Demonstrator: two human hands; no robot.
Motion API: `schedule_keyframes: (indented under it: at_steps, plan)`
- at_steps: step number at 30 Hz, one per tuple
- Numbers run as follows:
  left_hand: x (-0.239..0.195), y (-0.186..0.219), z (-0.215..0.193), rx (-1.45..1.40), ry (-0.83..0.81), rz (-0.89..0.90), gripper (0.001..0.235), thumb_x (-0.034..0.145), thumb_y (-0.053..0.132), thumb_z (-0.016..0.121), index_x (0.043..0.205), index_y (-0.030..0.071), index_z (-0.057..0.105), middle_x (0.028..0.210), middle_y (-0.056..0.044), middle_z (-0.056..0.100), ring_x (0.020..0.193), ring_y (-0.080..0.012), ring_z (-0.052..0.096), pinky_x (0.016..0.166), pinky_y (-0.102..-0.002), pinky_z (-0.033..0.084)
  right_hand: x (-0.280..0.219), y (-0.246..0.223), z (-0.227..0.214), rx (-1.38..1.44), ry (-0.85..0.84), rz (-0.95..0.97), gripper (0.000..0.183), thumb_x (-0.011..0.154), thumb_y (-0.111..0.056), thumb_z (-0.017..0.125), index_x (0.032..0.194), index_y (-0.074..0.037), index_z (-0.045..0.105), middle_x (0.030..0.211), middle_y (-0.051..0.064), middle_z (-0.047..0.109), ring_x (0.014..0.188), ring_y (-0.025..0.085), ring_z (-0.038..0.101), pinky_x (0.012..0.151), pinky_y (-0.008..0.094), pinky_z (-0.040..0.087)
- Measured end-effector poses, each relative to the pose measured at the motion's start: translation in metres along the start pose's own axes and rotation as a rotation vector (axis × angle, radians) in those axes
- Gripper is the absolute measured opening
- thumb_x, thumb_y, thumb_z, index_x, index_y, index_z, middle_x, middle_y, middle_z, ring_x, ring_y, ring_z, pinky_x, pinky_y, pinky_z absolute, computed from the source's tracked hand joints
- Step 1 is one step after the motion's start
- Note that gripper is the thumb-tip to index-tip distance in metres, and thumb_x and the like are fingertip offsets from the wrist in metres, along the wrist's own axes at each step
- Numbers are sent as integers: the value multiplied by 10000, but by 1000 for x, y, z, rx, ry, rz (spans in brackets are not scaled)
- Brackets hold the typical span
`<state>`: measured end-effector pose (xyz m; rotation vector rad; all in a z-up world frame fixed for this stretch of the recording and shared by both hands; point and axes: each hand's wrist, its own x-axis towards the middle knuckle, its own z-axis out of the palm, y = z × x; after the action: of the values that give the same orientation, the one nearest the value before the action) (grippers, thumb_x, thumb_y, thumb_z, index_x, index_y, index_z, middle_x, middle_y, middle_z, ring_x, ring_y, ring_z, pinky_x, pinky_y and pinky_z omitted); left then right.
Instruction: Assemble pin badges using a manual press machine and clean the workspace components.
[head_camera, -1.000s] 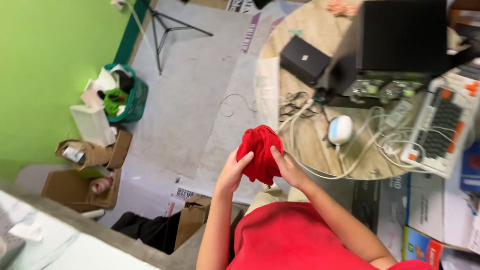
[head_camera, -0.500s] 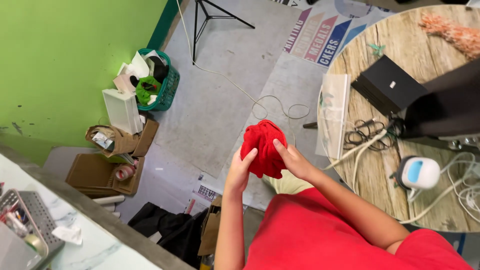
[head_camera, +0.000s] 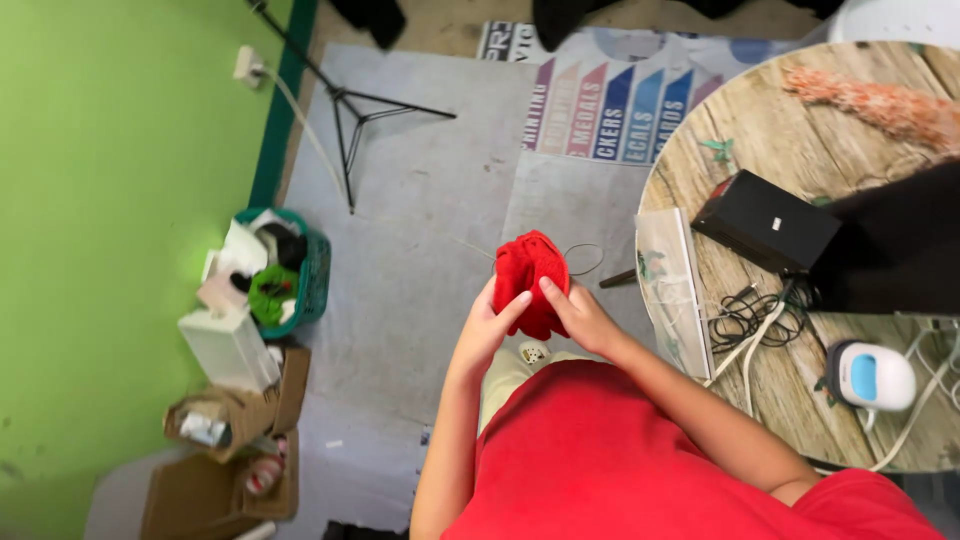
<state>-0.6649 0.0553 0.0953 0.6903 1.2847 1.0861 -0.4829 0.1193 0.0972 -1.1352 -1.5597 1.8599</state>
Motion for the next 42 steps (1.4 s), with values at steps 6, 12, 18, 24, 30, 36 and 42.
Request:
schedule_keyframes:
  at_steps: [6, 12, 18, 24, 30, 36, 42]
  plan:
    - [77, 78, 54, 41, -318, -2, 627, 927, 163, 703, 1480, 43, 435, 1171, -66, 670, 924, -146, 675, 721, -299, 583, 37, 4, -56, -14, 263, -42, 544, 1075, -496, 358, 1019, -39, 648, 790, 24, 658, 740, 101, 589, 673, 326, 511]
    - [180, 71, 97, 59, -564, 65, 628, 1003, 110, 698, 1548, 29, 398, 1337, -90, 649, 1164, -140, 648, 940, -297, 559, 62, 10, -119, 61, 490, 76, 633, 1096, -529, 337, 1024, 6, 667, 862, 60, 692, 788, 139, 617, 726, 347, 526]
    - [279, 105, 178, 188, -728, -133, 611, 955, 125, 675, 1503, 40, 420, 1214, -87, 679, 1018, -174, 668, 795, -340, 567, 93, -3, -195, 88, 762, 1, 608, 1068, -530, 317, 1203, -18, 615, 979, 58, 713, 907, 120, 645, 827, 313, 529]
    - [359, 112, 248, 301, -1020, -63, 547, 989, 98, 674, 1487, 1, 469, 1241, -96, 677, 1100, -166, 648, 931, -319, 539, 113, 2, -248, 260, 1047, -35, 532, 1103, -458, 379, 1146, 7, 635, 939, 51, 676, 881, 105, 609, 798, 309, 528]
    - [394, 104, 297, 394, -1281, 34, 679, 903, -60, 546, 1553, 14, 364, 1375, -119, 604, 1269, -202, 577, 1087, -338, 457, 105, -8, -263, 220, 1380, 2, 360, 1073, -323, 513, 1096, 5, 658, 876, 99, 690, 789, 139, 619, 740, 334, 530]
    - [367, 104, 328, 576, -1462, 136, 589, 945, -18, 556, 1510, -6, 390, 1306, -163, 659, 1223, -223, 622, 1066, -340, 472, 69, -39, -247, -196, 1836, -75, 253, 1032, -167, 589, 1201, 15, 634, 1090, 180, 705, 948, 247, 702, 834, 333, 535]
    - [327, 80, 342, 511, -1570, 125, 446, 1003, 35, 583, 1440, -23, 513, 1243, -137, 706, 1137, -187, 652, 1021, -313, 502, 29, -17, -209, 21, 2177, -27, 220, 1064, -186, 571, 1154, -5, 660, 998, 118, 721, 882, 140, 654, 821, 309, 533]
